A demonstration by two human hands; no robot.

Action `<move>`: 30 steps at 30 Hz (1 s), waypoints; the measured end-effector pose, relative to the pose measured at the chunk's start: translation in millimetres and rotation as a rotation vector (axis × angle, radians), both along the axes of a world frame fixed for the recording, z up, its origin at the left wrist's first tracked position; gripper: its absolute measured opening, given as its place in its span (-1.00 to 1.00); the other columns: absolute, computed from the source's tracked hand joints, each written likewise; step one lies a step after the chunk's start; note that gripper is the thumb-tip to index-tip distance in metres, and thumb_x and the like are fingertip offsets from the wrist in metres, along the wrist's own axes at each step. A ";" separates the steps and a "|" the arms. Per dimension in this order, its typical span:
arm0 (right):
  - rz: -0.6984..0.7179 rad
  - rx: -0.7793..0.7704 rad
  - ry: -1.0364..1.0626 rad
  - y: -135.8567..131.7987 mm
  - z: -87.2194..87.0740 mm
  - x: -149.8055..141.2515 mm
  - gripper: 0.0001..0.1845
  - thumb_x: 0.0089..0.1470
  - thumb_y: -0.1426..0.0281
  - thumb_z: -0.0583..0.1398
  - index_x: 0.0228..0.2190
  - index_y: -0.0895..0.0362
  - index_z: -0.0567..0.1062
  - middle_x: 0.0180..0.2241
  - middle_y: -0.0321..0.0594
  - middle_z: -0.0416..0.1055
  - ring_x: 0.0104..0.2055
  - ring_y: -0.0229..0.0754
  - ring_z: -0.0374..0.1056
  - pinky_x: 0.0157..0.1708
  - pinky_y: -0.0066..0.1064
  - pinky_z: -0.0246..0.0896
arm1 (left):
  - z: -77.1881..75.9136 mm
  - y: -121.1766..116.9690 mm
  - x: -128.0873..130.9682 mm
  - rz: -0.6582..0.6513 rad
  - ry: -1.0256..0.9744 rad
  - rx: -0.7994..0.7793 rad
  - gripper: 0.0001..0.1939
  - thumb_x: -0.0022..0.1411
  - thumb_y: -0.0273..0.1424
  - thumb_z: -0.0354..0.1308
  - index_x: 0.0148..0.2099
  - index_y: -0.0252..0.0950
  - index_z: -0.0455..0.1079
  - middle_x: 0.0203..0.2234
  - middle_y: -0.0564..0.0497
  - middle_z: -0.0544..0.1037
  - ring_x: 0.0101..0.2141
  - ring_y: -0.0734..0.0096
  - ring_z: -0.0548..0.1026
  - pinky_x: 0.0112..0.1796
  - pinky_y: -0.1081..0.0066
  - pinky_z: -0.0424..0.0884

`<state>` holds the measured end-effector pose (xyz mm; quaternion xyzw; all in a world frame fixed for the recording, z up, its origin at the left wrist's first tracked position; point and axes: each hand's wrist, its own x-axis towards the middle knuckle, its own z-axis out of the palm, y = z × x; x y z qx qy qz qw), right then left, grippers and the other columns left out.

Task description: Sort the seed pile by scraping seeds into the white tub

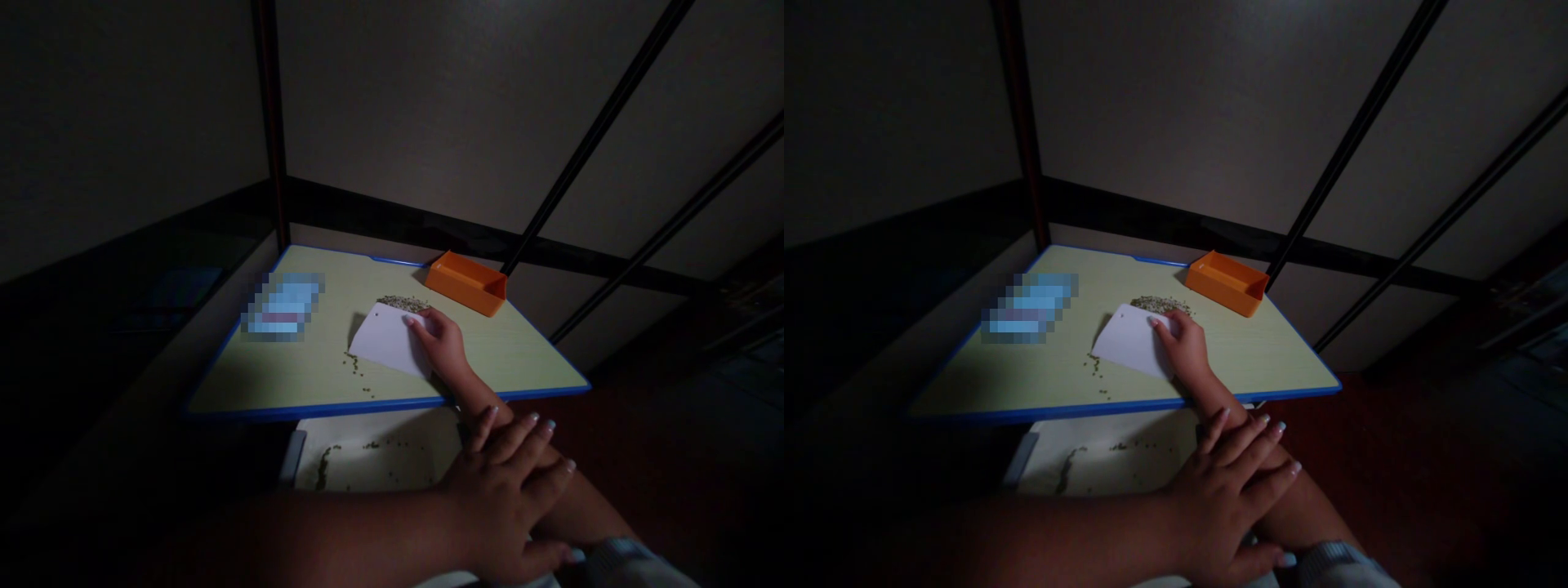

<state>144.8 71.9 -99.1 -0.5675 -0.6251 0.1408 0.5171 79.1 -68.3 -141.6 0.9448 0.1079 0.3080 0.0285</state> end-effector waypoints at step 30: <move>0.240 -0.074 -0.239 21.5 1.3 -19.6 -0.70 0.10 0.10 0.20 -0.26 0.03 0.55 -0.36 -0.25 0.52 -0.38 -0.19 0.35 -0.35 -0.34 0.21 | 3.9 -3.1 -6.7 0.141 -0.003 0.281 -0.18 0.34 0.12 -0.35 0.44 -0.30 -0.23 0.37 -0.16 -0.07 0.37 0.05 -0.28 0.25 -0.14 -0.30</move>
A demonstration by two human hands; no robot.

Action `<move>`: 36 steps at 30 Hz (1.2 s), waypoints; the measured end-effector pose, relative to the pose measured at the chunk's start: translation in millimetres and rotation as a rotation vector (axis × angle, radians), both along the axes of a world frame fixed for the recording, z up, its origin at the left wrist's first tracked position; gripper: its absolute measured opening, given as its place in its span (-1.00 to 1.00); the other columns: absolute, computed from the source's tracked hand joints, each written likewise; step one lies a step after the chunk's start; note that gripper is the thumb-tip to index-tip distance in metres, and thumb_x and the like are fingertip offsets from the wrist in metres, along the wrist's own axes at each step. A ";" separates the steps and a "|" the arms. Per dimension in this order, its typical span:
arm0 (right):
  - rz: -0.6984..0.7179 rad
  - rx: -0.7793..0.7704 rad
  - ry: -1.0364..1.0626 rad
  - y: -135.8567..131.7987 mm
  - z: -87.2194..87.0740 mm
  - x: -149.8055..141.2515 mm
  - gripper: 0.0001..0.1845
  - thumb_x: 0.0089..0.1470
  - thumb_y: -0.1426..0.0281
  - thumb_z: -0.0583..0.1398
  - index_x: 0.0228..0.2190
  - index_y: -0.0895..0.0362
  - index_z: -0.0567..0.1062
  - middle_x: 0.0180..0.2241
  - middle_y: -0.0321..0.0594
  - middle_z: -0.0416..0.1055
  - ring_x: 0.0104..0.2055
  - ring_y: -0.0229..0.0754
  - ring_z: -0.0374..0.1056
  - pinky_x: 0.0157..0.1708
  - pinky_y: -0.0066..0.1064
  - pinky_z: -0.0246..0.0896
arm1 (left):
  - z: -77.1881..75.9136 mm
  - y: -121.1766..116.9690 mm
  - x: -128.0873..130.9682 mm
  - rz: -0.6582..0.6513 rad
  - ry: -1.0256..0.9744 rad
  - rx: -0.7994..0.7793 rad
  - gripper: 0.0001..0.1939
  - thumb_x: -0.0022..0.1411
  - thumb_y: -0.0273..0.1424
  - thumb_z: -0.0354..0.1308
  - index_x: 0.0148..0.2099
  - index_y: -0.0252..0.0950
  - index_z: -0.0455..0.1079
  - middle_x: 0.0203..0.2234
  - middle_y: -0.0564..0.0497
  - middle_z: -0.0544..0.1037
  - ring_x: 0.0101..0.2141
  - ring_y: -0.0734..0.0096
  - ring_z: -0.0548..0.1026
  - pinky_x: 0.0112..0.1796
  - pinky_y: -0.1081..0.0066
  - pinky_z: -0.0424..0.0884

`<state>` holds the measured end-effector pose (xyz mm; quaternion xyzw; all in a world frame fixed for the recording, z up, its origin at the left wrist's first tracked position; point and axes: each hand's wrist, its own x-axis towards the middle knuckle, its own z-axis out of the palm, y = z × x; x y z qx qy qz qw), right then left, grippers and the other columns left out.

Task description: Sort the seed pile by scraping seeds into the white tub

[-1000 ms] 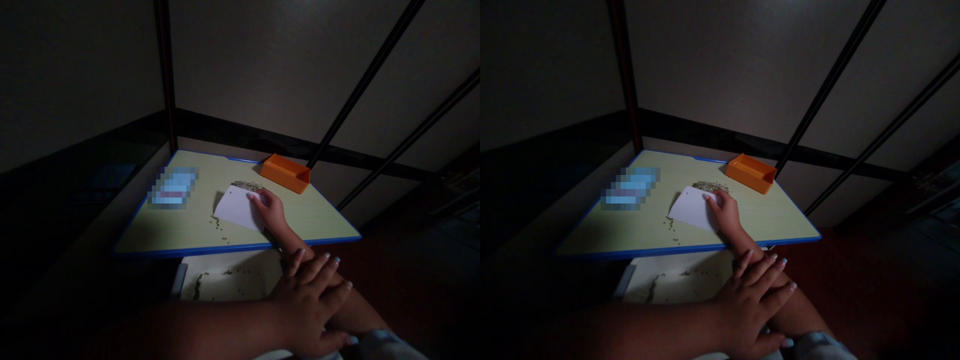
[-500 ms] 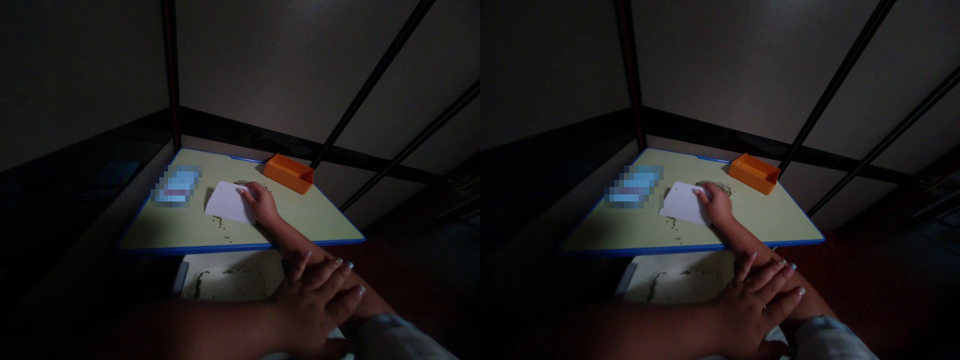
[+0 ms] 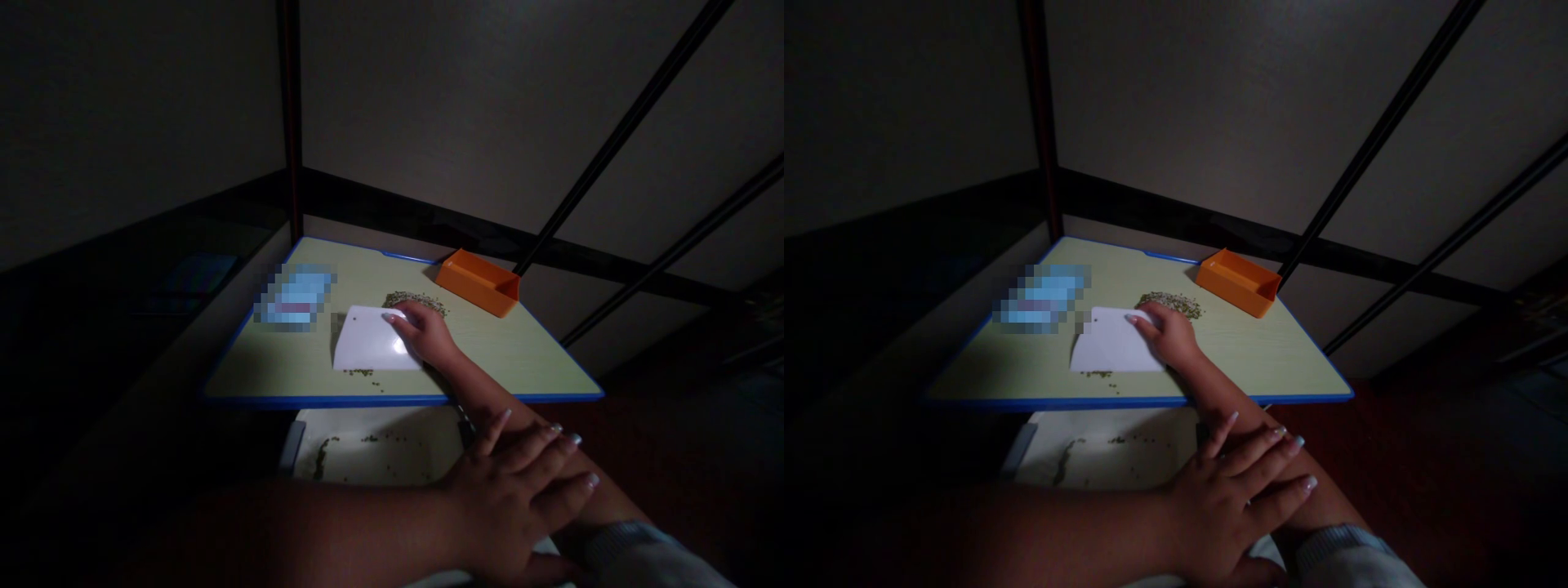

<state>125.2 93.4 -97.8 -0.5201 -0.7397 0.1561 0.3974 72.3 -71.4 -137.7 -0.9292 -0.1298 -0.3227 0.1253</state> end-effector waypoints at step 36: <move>0.052 -0.027 0.056 -33.8 -3.0 3.4 -0.69 0.11 0.12 0.20 -0.27 0.07 0.57 -0.33 -0.22 0.57 -0.32 -0.17 0.42 -0.32 -0.32 0.26 | -2.5 1.3 1.8 -0.088 -0.018 -0.118 -0.28 0.34 0.11 -0.30 0.40 -0.11 -0.08 0.37 -0.17 -0.07 0.37 0.10 -0.21 0.25 -0.09 -0.24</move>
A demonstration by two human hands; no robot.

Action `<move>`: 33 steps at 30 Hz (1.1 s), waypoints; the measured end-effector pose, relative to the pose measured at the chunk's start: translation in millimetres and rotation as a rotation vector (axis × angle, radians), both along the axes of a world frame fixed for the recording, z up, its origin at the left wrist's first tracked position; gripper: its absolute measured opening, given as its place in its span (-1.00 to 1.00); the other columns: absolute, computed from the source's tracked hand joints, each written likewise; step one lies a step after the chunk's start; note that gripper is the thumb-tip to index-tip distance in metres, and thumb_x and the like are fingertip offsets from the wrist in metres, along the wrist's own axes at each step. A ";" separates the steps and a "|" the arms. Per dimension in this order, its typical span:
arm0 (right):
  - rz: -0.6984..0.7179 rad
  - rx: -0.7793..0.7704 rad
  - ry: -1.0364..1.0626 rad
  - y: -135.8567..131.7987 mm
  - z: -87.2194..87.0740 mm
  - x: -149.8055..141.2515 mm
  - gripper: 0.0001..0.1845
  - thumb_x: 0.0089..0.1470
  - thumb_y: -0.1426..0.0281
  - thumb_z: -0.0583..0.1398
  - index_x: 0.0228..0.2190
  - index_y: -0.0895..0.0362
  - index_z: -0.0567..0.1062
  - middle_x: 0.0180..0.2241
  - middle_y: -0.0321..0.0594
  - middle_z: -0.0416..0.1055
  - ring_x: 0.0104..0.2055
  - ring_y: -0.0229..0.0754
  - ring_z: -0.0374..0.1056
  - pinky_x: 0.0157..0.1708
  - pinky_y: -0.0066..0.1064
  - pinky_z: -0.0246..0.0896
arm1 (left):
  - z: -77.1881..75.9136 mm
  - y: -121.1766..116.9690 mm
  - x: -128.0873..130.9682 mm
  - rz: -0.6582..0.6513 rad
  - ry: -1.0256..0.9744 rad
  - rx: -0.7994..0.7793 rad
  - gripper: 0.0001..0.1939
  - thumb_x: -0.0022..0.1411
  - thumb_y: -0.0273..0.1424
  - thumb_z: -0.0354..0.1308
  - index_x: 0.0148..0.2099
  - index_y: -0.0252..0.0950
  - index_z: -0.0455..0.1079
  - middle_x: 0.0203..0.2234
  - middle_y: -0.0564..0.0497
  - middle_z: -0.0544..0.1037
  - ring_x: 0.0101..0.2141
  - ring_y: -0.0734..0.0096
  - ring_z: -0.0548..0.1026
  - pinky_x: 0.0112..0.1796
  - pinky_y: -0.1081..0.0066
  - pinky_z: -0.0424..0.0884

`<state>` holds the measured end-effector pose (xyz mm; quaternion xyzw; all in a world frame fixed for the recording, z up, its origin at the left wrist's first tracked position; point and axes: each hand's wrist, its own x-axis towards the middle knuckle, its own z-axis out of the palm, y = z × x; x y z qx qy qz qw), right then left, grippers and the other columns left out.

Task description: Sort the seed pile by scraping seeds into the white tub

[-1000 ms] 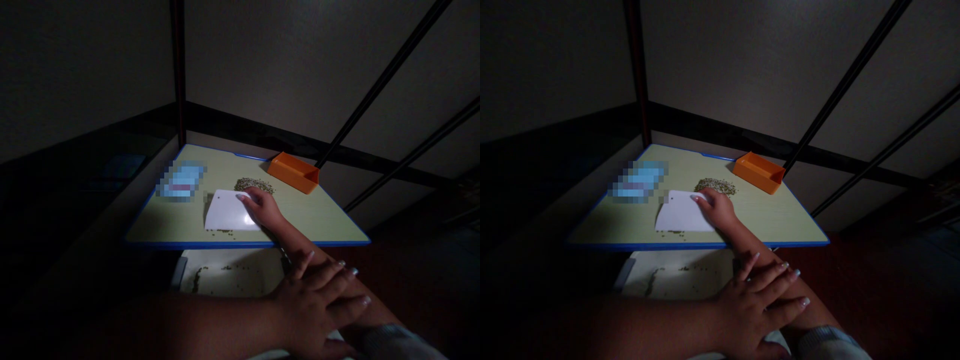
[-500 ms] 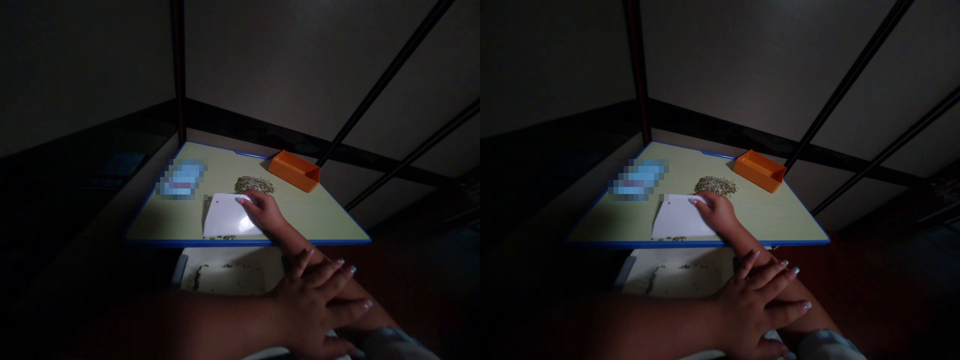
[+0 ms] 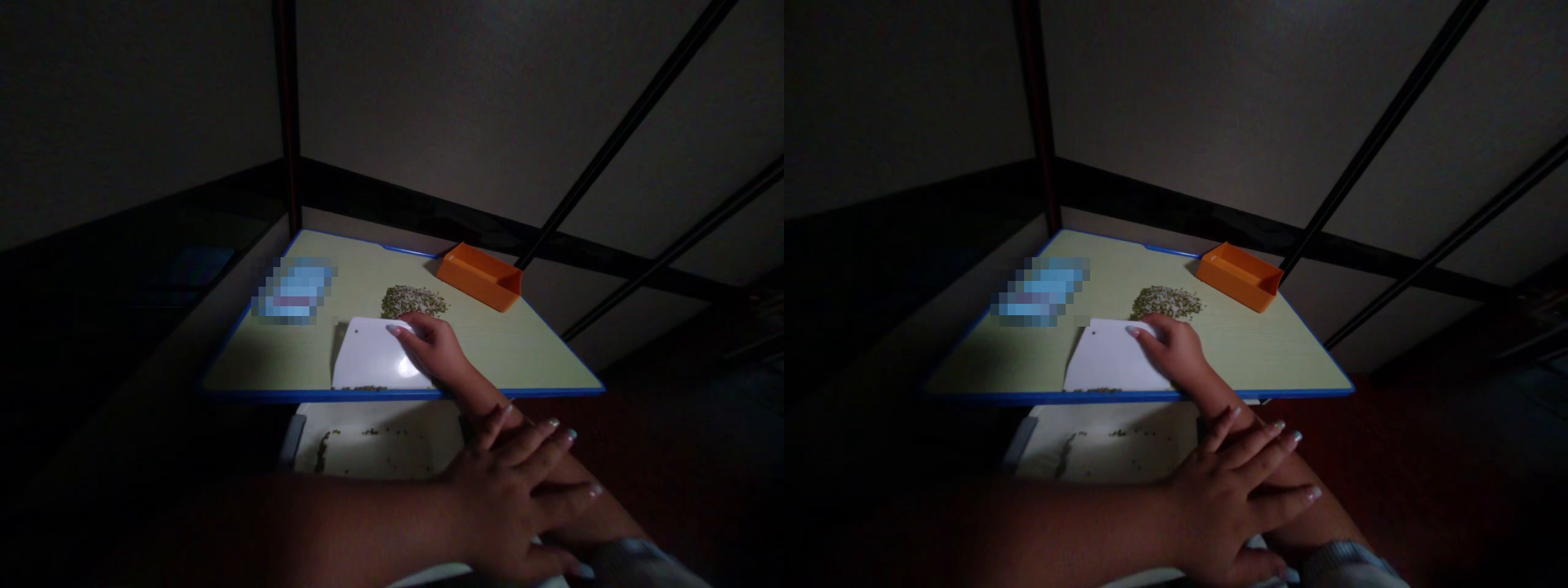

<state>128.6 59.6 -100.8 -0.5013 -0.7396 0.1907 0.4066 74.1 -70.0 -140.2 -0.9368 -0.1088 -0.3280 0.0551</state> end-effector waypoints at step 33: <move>0.036 -0.021 0.261 -3.5 1.4 1.4 -0.78 0.01 0.20 0.29 -0.37 0.08 0.57 -0.37 -0.24 0.57 -0.32 -0.21 0.42 -0.29 -0.32 0.30 | 7.8 -2.8 -5.9 0.021 0.051 -0.016 -0.27 0.34 0.11 -0.23 0.39 -0.18 -0.03 0.37 -0.16 -0.04 0.37 0.11 -0.19 0.27 -0.02 -0.29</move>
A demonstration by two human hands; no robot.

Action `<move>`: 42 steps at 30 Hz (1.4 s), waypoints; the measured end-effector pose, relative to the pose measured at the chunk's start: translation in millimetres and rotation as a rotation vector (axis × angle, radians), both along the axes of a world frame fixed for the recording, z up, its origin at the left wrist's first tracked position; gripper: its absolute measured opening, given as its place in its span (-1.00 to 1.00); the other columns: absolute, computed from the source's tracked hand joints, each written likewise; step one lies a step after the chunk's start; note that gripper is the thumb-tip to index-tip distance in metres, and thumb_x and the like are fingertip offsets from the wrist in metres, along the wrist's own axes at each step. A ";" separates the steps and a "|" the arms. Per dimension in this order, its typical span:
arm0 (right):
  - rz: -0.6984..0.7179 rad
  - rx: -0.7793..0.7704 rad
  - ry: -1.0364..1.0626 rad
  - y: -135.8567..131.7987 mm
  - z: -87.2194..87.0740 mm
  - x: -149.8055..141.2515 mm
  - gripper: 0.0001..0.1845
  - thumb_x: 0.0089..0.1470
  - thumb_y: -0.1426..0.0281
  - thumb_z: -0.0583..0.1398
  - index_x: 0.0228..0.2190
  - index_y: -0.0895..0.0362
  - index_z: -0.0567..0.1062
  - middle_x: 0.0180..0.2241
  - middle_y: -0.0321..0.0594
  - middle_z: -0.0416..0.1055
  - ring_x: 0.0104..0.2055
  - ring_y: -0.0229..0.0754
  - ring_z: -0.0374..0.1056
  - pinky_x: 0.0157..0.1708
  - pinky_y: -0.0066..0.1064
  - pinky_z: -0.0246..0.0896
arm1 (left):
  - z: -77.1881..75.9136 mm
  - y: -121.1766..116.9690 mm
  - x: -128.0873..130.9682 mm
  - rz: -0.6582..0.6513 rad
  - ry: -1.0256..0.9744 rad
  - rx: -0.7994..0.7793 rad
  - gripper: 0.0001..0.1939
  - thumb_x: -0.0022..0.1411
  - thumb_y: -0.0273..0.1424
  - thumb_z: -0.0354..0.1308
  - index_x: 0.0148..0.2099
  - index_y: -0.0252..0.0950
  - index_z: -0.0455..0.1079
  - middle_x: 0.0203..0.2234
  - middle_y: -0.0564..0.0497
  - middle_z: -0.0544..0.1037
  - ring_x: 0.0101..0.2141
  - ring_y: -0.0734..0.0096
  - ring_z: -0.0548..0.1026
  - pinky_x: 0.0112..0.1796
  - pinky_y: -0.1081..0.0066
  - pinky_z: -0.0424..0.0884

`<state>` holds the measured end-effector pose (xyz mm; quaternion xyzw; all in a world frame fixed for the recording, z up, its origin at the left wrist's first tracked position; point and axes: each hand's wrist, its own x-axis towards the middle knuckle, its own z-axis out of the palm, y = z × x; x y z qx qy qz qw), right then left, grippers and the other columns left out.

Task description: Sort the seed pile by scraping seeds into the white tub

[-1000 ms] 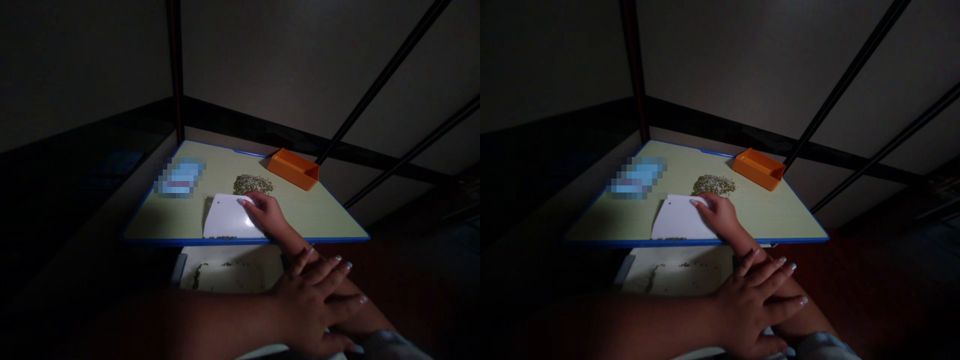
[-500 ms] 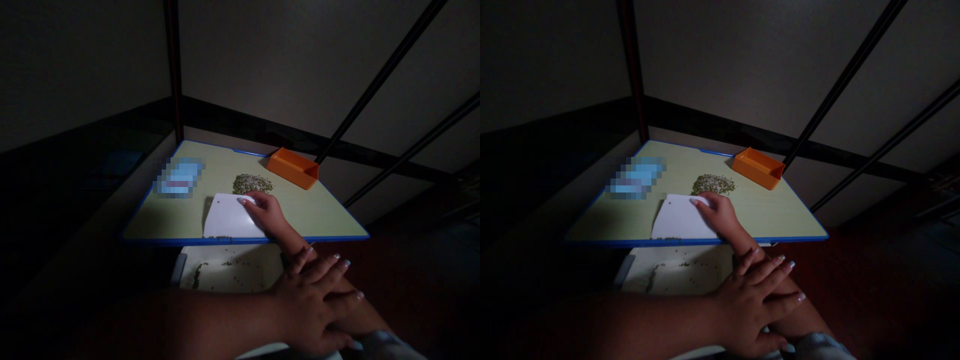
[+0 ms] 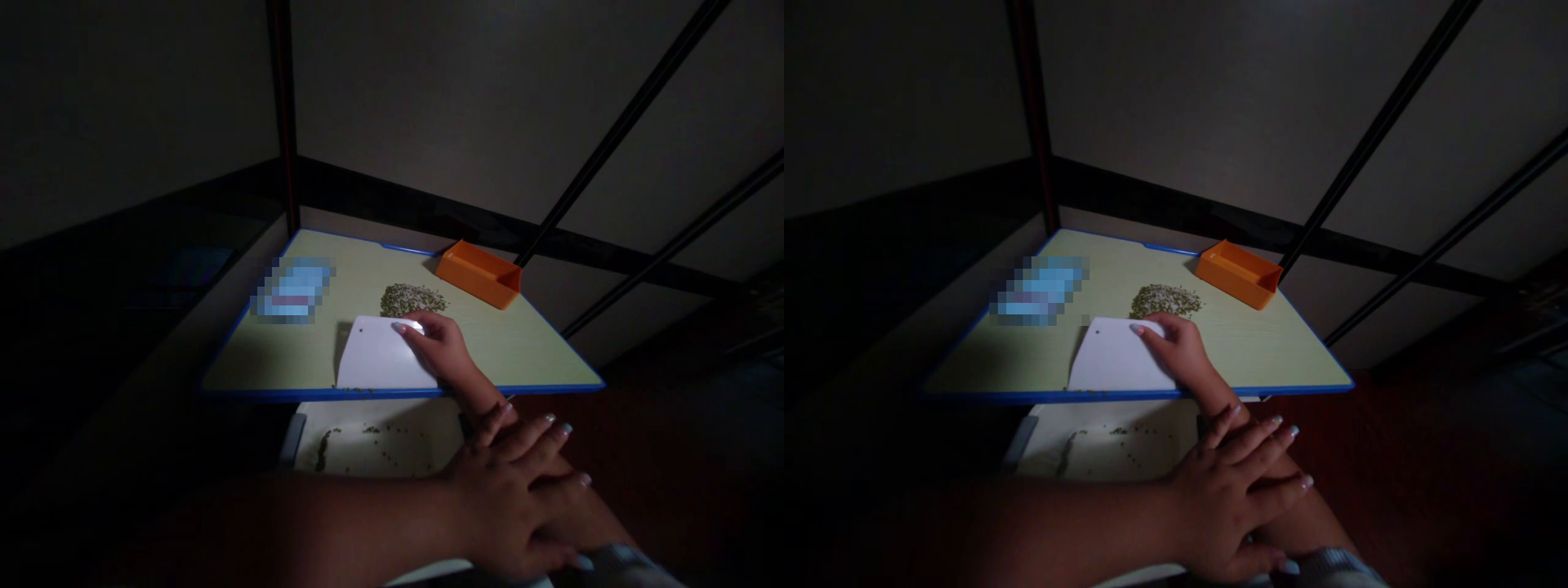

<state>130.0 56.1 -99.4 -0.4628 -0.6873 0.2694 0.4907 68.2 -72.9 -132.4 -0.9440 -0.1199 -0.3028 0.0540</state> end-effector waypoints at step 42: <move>-0.162 -0.036 0.142 7.9 20.0 35.2 -0.63 -0.11 0.08 0.30 -0.41 0.13 0.51 -0.49 -0.27 0.44 -0.49 -0.27 0.26 -0.50 -0.43 0.14 | 0.7 1.1 -0.7 0.029 -0.012 -0.034 -0.28 0.36 0.08 -0.26 0.40 -0.19 -0.09 0.37 -0.23 -0.09 0.37 0.12 -0.24 0.25 -0.07 -0.31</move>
